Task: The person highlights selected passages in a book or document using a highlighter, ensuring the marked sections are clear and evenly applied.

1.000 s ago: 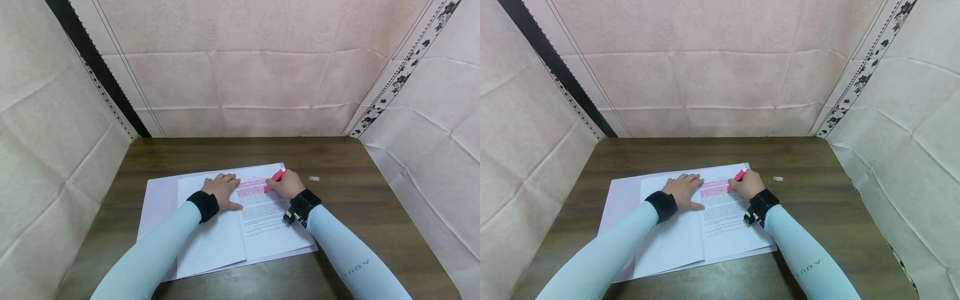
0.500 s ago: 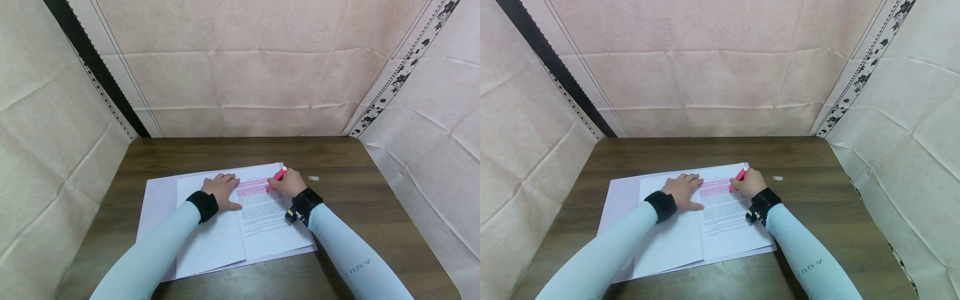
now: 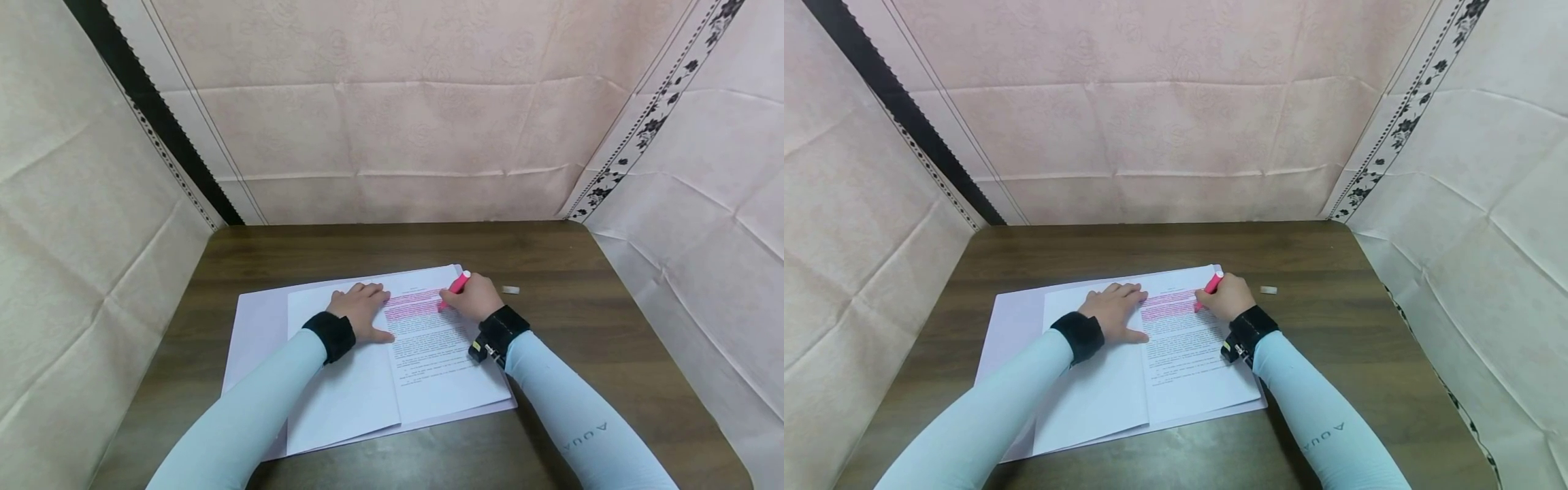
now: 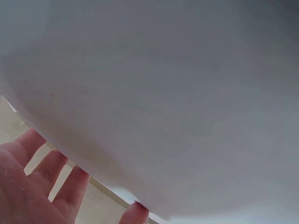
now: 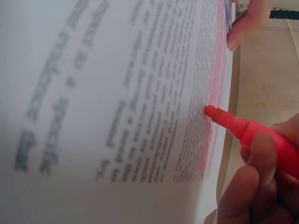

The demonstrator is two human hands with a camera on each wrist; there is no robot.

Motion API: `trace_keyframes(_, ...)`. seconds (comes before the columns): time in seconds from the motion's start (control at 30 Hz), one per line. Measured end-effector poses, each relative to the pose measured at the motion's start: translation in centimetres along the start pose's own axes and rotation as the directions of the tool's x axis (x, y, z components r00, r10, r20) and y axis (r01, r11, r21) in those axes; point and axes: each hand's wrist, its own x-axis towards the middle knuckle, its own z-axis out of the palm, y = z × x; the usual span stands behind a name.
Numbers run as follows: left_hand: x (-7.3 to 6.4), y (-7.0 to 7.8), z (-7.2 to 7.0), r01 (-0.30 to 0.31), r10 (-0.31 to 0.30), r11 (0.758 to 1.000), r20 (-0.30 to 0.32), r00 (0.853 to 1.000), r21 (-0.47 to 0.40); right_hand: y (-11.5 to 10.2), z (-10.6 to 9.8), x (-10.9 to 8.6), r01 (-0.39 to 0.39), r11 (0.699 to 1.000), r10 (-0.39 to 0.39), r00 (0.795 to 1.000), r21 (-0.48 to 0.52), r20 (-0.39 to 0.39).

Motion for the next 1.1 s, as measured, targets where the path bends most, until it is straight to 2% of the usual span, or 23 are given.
trace_keyframes(1.1,0.0,0.0,0.2,0.006,-0.006,1.0,0.001,1.0,-0.008,1.8,-2.0,-0.1,-0.025,1.0,0.025,0.999,0.011,-0.038)
